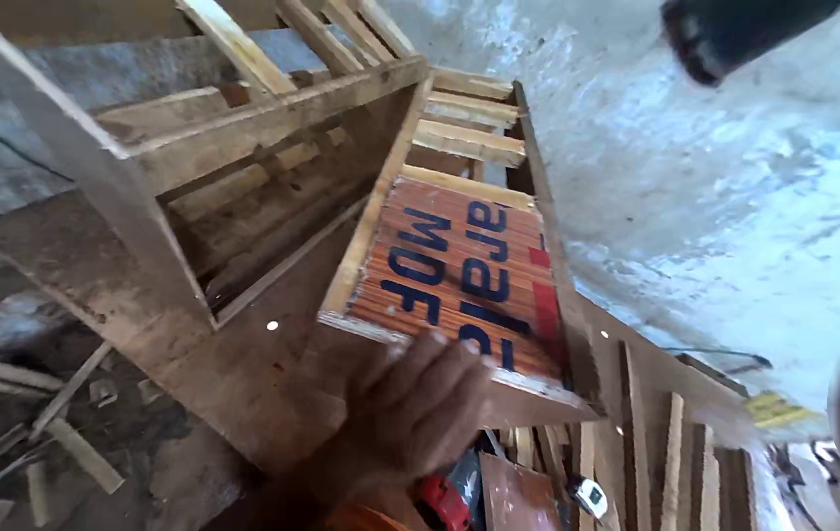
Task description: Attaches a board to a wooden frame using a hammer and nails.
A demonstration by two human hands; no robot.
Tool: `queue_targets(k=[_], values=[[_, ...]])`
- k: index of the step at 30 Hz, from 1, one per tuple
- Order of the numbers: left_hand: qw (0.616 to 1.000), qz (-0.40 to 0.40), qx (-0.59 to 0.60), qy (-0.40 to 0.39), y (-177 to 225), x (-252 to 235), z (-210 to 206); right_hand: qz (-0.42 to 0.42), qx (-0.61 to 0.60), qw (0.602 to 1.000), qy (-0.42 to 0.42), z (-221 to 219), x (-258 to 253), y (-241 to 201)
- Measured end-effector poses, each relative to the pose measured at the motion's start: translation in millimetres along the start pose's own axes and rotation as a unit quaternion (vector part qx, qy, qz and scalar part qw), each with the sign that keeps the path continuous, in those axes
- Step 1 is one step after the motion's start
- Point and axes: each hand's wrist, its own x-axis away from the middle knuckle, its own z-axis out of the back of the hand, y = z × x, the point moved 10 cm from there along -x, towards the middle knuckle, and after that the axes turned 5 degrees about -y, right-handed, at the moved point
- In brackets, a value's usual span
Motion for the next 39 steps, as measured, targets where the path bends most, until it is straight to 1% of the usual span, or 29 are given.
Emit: queue_targets(k=[2, 3, 5, 6, 7, 8, 9, 10, 12, 13, 14, 16, 17, 18, 19, 20, 22, 23, 24, 26, 27, 28, 29, 32, 33, 34, 36, 37, 39], values=[[1.0, -0.008, 0.026, 0.014, 9.5, 5.8, -9.7, 0.063, 0.12, 0.989, -0.055, -21.3, -12.6, -6.4], [0.999, -0.016, 0.037, 0.03, 9.0, 6.7, -11.4, 0.092, 0.231, 0.965, -0.082, -37.3, -17.4, -7.3], [0.996, -0.04, 0.052, 0.053, 4.9, 7.7, -12.8, 0.12, 0.413, 0.89, -0.15, -74.3, -27.4, -2.3], [0.996, -0.049, 0.053, 0.056, 3.7, 7.8, -13.5, 0.129, 0.461, 0.861, -0.175, -88.2, -33.6, 4.2], [0.996, -0.052, 0.051, 0.058, 3.4, 8.5, -13.9, 0.132, 0.481, 0.845, -0.192, -96.1, -39.5, 7.8], [0.996, -0.053, 0.047, 0.057, 3.5, 8.9, -13.9, 0.126, 0.477, 0.846, -0.201, -97.0, -44.9, 4.6], [0.996, -0.053, 0.044, 0.054, 3.5, 7.8, -13.5, 0.114, 0.445, 0.866, -0.199, -91.9, -49.6, -4.6], [0.997, -0.055, 0.034, 0.048, 3.7, 6.1, -12.8, 0.108, 0.392, 0.895, -0.185, -82.1, -53.3, -12.6], [0.997, -0.061, 0.019, 0.036, 4.6, 3.3, -11.2, 0.115, 0.235, 0.958, -0.116, -60.4, -56.1, -14.4], [0.997, -0.06, 0.016, 0.039, 4.2, 3.1, -10.8, 0.118, 0.202, 0.967, -0.098, -56.6, -54.8, -10.6], [0.997, -0.059, 0.013, 0.04, 4.0, 3.8, -10.8, 0.112, 0.257, 0.953, -0.112, -62.1, -50.2, -6.7], [0.997, -0.062, 0.012, 0.054, 4.5, 3.9, -9.9, 0.076, 0.445, 0.869, -0.202, -85.4, -41.9, 4.9], [0.996, -0.065, 0.01, 0.056, 5.4, 3.8, -10.0, 0.062, 0.493, 0.838, -0.227, -90.7, -40.8, 11.6], [0.996, -0.067, 0.01, 0.056, 6.1, 4.0, -10.0, 0.066, 0.507, 0.83, -0.224, -89.5, -41.0, 11.2], [0.996, -0.068, 0.013, 0.054, 6.1, 4.0, -10.8, 0.075, 0.49, 0.844, -0.206, -82.8, -43.1, 4.3], [0.996, -0.066, 0.018, 0.05, 5.5, 4.3, -11.8, 0.086, 0.452, 0.87, -0.18, -72.7, -44.8, -2.6], [0.997, -0.062, 0.027, 0.048, 5.2, 5.3, -12.3, 0.109, 0.333, 0.929, -0.123, -57.0, -44.5, -5.5], [0.997, -0.061, 0.028, 0.048, 4.6, 5.3, -12.7, 0.111, 0.297, 0.942, -0.111, -58.8, -43.9, -3.5], [0.997, -0.058, 0.03, 0.051, 4.0, 5.5, -13.0, 0.106, 0.321, 0.933, -0.126, -66.8, -41.2, -0.9], [0.996, -0.056, 0.036, 0.053, 3.4, 6.7, -13.6, 0.082, 0.459, 0.865, -0.187, -88.0, -37.2, 8.4], [0.996, -0.054, 0.038, 0.057, 3.1, 6.8, -13.6, 0.072, 0.499, 0.84, -0.2, -92.4, -38.3, 12.0], [0.996, -0.056, 0.04, 0.059, 3.1, 6.4, -13.1, 0.073, 0.503, 0.839, -0.195, -89.8, -40.1, 8.9], [0.996, -0.062, 0.037, 0.052, 3.6, 5.3, -13.2, 0.081, 0.481, 0.855, -0.177, -82.2, -42.2, 2.2], [0.997, -0.07, 0.024, 0.038, 4.4, 4.6, -12.8, 0.105, 0.341, 0.928, -0.111, -63.4, -42.9, -2.2], [0.996, -0.075, 0.021, 0.038, 4.1, 4.1, -12.6, 0.099, 0.334, 0.931, -0.112, -66.4, -41.7, 0.7], [0.996, -0.073, 0.026, 0.041, 3.5, 5.2, -13.1, 0.086, 0.375, 0.913, -0.134, -73.1, -39.5, 4.4], [0.996, -0.066, 0.041, 0.054, 2.7, 7.9, -16.0, 0.069, 0.483, 0.852, -0.191, -89.2, -39.3, 11.3], [0.995, -0.067, 0.042, 0.054, 2.7, 8.0, -16.7, 0.062, 0.504, 0.838, -0.201, -90.3, -40.7, 13.7], [0.996, -0.072, 0.044, 0.04, 2.1, 6.4, -16.4, 0.057, 0.485, 0.855, -0.176, -74.3, -44.4, 10.7]])
